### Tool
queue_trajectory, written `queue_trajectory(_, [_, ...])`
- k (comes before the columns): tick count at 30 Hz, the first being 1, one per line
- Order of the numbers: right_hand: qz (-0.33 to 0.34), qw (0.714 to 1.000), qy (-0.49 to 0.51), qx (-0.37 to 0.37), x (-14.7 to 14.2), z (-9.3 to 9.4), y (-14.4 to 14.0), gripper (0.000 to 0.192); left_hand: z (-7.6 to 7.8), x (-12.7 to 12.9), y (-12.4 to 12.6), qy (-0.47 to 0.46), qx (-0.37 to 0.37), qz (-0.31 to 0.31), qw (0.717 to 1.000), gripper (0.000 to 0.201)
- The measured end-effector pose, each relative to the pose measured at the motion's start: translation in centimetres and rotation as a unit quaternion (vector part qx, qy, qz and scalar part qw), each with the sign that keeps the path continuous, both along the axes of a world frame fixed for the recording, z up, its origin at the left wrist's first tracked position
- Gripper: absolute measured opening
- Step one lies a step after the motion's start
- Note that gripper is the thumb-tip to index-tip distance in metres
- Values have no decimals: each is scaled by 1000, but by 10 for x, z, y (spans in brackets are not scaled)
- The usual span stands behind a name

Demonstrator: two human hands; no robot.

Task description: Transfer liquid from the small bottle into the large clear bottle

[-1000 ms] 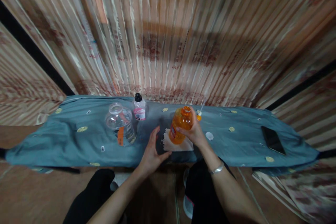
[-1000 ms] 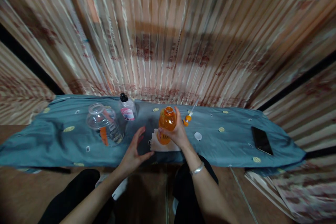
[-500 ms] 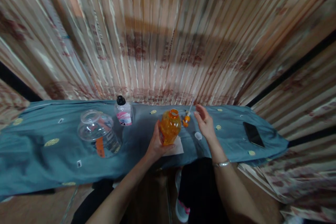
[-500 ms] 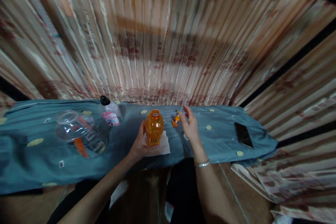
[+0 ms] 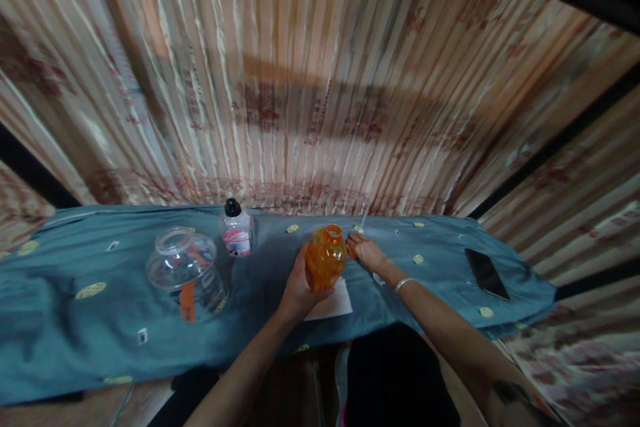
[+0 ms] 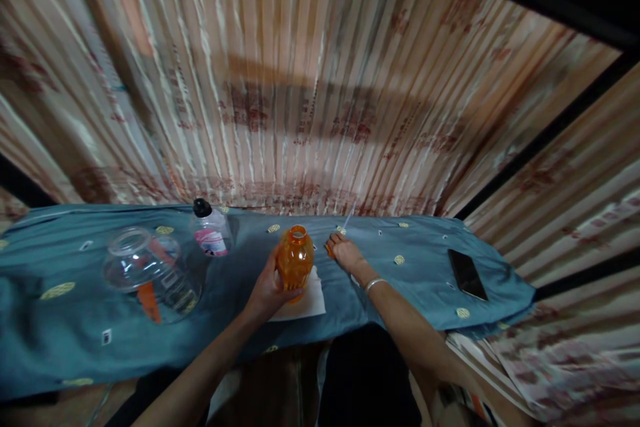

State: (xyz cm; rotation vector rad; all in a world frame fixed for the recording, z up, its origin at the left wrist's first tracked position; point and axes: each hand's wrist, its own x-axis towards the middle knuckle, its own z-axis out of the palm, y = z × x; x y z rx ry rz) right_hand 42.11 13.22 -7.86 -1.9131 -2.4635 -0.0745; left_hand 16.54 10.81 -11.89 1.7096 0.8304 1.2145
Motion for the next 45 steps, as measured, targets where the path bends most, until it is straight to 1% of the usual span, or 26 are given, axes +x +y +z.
queue_trajectory(2, [-7,999,26,20,3,5,1,30,-1,1,-1,2,1,12,1000,61])
queue_trajectory(4, [-22,997,57,51,9,17,-2,38,-5,2,-2,5,4,27,1000,61])
queue_trajectory(6, [-33,991,91,94,16,37,-13,47,-10,4,-4,6,10,44,999,61])
queue_trajectory(7, [-38,987,106,118,19,51,-23,48,-12,4,-5,6,12,52,999,62])
queue_trajectory(8, [-43,977,134,157,22,67,-36,46,-15,5,-5,5,15,58,998,63])
queue_trajectory(9, [-43,946,224,232,25,84,-51,40,-16,6,-6,4,18,61,998,63])
queue_trajectory(10, [-54,901,310,300,27,102,-69,37,-17,7,-7,2,20,63,998,64])
queue_trajectory(11, [-80,849,383,355,28,120,-87,37,-18,7,-7,-1,22,62,998,65])
queue_trajectory(12, [-106,800,449,383,28,138,-106,41,-18,7,-7,-4,22,60,998,65])
queue_trajectory(14, [-112,704,563,418,28,168,-141,45,-17,7,-7,-11,19,53,998,63])
queue_trajectory(15, [-118,673,598,418,27,180,-155,42,-16,6,-6,-14,16,48,999,62])
queue_trajectory(16, [-133,656,616,416,26,188,-167,36,-15,5,-6,-17,12,44,999,61])
queue_trajectory(18, [-172,644,638,385,24,197,-183,28,-14,4,-5,-20,5,39,999,59])
queue_trajectory(20, [-200,641,652,353,20,199,-191,27,-14,3,-4,-21,-2,40,999,58])
queue_trajectory(24, [-221,635,669,317,12,200,-192,38,-16,3,-5,-24,-14,53,998,58])
queue_trajectory(30, [-223,642,662,316,9,209,-193,46,-17,3,-5,-19,-25,61,998,57])
queue_trajectory(32, [-225,650,656,311,11,212,-193,48,-17,3,-5,-17,-23,63,998,57])
queue_trajectory(34, [-207,675,641,300,12,217,-189,49,-16,3,-4,-15,-18,66,998,57])
queue_trajectory(37, [-140,727,609,284,5,231,-169,54,-13,4,-5,-12,-10,73,997,58])
queue_trajectory(39, [-87,769,575,267,-8,241,-148,56,-11,4,-6,-11,-8,79,997,59])
queue_trajectory(41, [-27,822,521,227,-25,245,-123,52,-9,4,-6,-11,-10,85,996,59])
queue_trajectory(43, [26,862,483,151,-43,238,-98,48,-8,4,-7,-10,-14,90,996,57])
queue_trajectory(45, [67,880,463,75,-58,220,-76,47,-8,3,-6,-9,-17,92,996,53])
